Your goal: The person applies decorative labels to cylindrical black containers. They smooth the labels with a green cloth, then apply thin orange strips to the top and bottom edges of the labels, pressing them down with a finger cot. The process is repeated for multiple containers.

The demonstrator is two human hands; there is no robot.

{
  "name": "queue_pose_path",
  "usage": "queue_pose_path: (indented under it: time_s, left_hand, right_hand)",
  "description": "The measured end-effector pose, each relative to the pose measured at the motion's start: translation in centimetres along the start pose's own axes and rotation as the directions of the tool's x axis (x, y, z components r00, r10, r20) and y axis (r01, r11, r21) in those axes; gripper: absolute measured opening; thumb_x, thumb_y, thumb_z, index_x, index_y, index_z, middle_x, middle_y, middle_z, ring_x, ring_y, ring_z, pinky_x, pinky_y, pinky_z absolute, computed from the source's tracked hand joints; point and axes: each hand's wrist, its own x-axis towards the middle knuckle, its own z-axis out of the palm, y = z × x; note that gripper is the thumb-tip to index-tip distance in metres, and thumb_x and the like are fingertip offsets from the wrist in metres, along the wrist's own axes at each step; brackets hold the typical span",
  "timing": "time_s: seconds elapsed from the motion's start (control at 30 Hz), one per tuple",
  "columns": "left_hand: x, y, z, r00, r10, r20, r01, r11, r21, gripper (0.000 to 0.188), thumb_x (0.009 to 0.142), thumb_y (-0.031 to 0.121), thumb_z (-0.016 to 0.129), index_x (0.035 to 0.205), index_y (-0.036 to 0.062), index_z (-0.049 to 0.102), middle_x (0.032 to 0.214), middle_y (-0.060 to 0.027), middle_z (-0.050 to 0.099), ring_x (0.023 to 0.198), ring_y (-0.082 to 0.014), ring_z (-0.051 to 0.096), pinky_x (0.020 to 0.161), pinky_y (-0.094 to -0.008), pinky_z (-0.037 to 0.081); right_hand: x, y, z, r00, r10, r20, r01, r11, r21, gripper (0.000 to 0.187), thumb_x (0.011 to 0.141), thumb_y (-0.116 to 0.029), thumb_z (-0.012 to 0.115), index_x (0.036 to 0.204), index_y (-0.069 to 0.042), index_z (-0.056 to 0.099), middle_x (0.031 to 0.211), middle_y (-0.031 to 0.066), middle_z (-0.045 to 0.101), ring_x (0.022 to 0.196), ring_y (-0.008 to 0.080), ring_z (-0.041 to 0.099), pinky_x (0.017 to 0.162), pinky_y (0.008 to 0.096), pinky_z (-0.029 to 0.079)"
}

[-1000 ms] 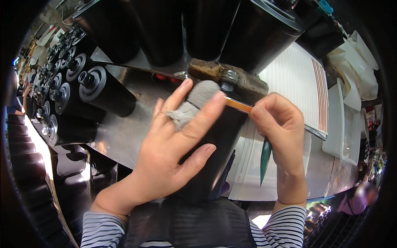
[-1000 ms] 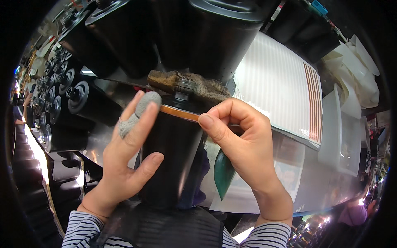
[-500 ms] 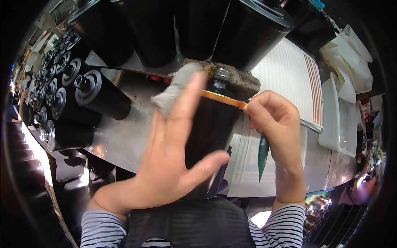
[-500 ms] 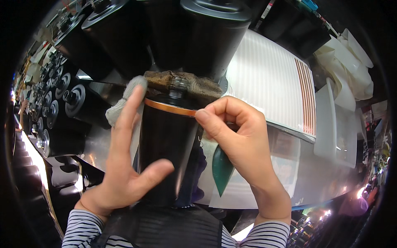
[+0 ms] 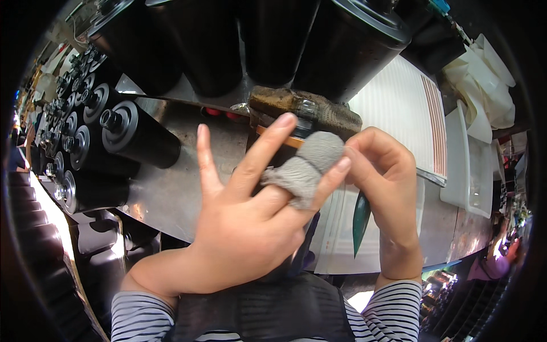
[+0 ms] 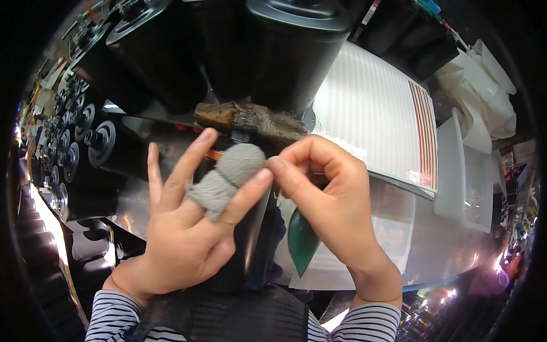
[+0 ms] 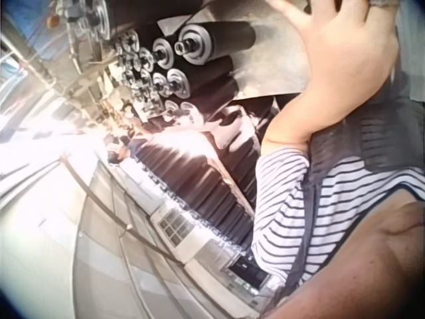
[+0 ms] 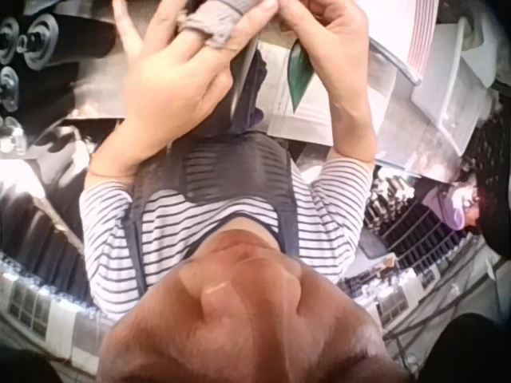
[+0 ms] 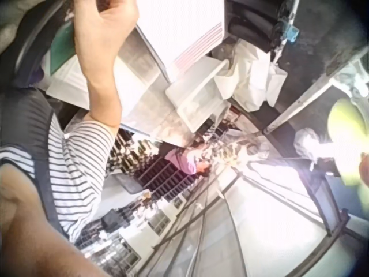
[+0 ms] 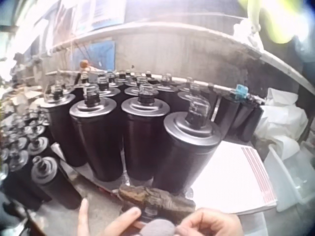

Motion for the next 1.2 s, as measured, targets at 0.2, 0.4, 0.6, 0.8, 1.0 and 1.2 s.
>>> queue_pose_path:
  time_s: [0.2,0.4,0.6,0.8,1.0,1.2]
  left_hand:
    - [1.0,0.1,-0.3,0.996,0.086,0.021,-0.083,0.988,-0.127,0.057,0.076,0.002,0.058,0.132,0.0136,0.054,0.118,-0.0079,0.059,0.133,-0.0327,0.037,0.107,-0.0622,0.014]
    - [-2.6,-1.8,2.8,0.935,-0.325,0.139,0.258,0.358,-0.897,0.087,0.087,0.027,0.061,0.149,-0.0001,0.007,0.150,-0.0222,0.023,0.137,-0.0369,0.027,0.110,-0.0402,0.022]
    - [-2.2,-3.9,2.5,0.991,-0.131,-0.030,0.086,0.787,-0.610,0.070,0.085,0.024,0.056,0.146,0.0051,0.028,0.146,-0.0225,0.032,0.139,-0.0372,0.025,0.110,-0.0536,0.011]
    - [0.1,-4.0,-0.8,0.992,0.092,0.087,-0.060,0.949,-0.311,0.053,0.081,0.020,0.053,0.132,0.0082,0.053,0.138,-0.0175,0.046,0.140,-0.0412,0.019,0.110,-0.0579,0.007]
    - [2.8,-5.1,1.1,0.947,-0.313,0.068,0.231,0.522,-0.821,0.019,0.091,0.019,0.057,0.103,0.0054,0.063,0.099,-0.0064,0.059,0.102,-0.0220,0.041,0.096,-0.0331,0.031]
    - [2.9,-4.6,1.3,0.963,-0.269,-0.026,0.162,0.652,-0.741,0.013,0.087,0.014,0.062,0.093,0.0026,0.059,0.092,-0.0049,0.053,0.096,-0.0179,0.043,0.091,-0.0292,0.033]
  right_hand:
    - [-2.3,2.4,-0.8,0.996,-0.009,-0.090,0.009,1.000,-0.003,0.015,0.093,-0.011,0.057,0.096,0.003,0.061,0.075,0.0004,0.059,0.067,0.0048,0.054,0.061,0.0179,0.043]
    - [-5.7,3.4,2.5,0.913,-0.396,0.094,0.386,0.769,-0.510,0.058,0.081,-0.014,0.069,0.130,0.009,0.046,0.064,0.0073,0.056,0.053,0.0198,0.053,0.050,0.0303,0.044]
    - [-5.5,3.5,2.3,0.828,-0.542,0.144,0.497,0.589,-0.638,0.058,0.077,-0.013,0.070,0.126,0.012,0.050,0.060,0.0019,0.053,0.050,0.0151,0.048,0.044,0.0274,0.038]
    - [-4.5,3.2,1.2,0.790,-0.587,0.176,0.544,0.540,-0.642,0.050,0.081,-0.016,0.069,0.123,0.007,0.055,0.061,0.0016,0.054,0.051,0.0155,0.047,0.046,0.0270,0.039]
    - [-2.7,1.9,1.2,0.783,-0.581,0.222,0.525,0.427,-0.736,0.051,0.081,-0.029,0.069,0.121,0.001,0.060,0.065,0.0013,0.054,0.055,0.0154,0.048,0.049,0.0258,0.041]
    - [-2.4,2.4,1.7,0.760,-0.594,0.264,0.546,0.362,-0.756,0.053,0.082,-0.034,0.066,0.122,0.000,0.059,0.067,0.0007,0.054,0.056,0.0149,0.048,0.047,0.0255,0.041]
